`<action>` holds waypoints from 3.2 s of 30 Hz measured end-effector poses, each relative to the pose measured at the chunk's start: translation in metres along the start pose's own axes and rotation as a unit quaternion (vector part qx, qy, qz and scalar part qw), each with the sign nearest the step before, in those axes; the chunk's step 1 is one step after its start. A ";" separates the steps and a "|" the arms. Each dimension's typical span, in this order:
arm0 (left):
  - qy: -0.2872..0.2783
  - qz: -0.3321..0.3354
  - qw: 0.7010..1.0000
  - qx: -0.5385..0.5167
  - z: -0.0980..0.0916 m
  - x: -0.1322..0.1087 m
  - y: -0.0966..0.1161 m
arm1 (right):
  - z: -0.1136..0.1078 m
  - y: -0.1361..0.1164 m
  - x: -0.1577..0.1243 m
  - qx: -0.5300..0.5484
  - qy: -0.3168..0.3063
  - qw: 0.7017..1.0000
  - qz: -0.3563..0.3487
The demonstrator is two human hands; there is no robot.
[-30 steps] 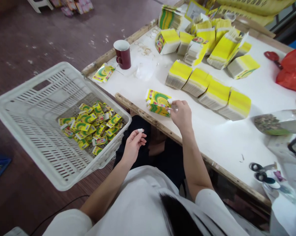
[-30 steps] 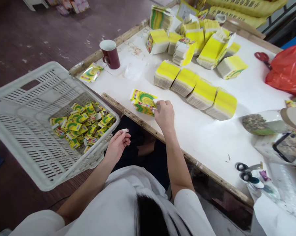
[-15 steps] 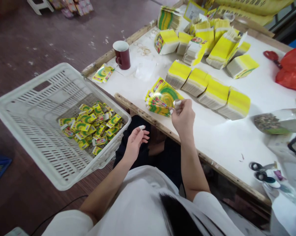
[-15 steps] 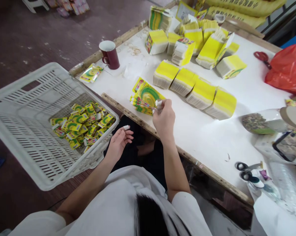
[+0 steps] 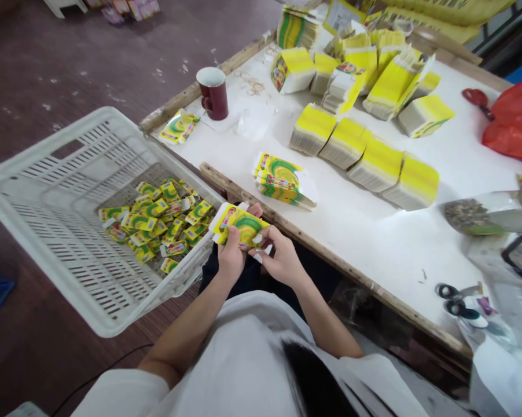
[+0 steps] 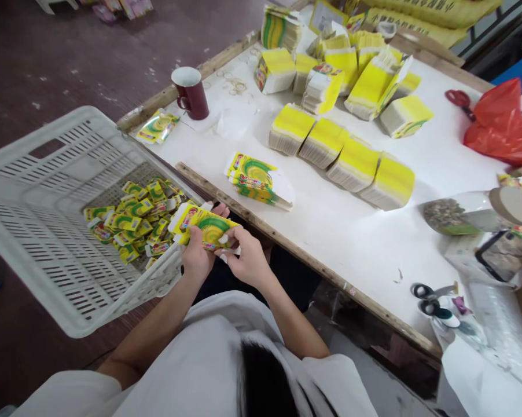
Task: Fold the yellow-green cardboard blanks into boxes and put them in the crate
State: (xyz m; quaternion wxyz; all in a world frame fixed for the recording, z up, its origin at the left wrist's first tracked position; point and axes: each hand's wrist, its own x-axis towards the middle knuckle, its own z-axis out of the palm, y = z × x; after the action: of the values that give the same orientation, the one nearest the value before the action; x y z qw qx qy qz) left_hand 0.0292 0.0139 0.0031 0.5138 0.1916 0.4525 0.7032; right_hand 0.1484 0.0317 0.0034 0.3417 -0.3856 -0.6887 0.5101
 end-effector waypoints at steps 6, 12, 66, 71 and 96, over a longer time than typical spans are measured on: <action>0.046 -0.014 0.993 -0.105 -0.004 0.008 0.000 | 0.020 0.003 -0.011 0.098 -0.069 0.990 0.069; 0.008 0.011 1.000 0.019 -0.019 0.006 -0.015 | 0.012 0.017 -0.006 0.136 0.053 0.985 0.088; -0.193 0.162 0.789 0.561 -0.042 -0.005 0.001 | -0.024 0.036 -0.022 -0.180 0.086 0.977 -0.078; -0.229 0.171 0.783 0.552 -0.048 0.003 0.017 | -0.046 0.032 -0.016 -0.219 -0.052 0.969 -0.102; 0.073 -0.062 0.995 -0.015 -0.047 -0.008 -0.015 | -0.079 0.025 0.098 -0.342 0.225 0.912 0.026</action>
State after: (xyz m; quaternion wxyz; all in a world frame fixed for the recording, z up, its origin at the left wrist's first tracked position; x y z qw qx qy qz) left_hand 0.0061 -0.0135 -0.0325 0.5247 0.1039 0.4891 0.6890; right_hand 0.1758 0.1570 0.0062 0.3210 -0.6016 -0.7156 0.1516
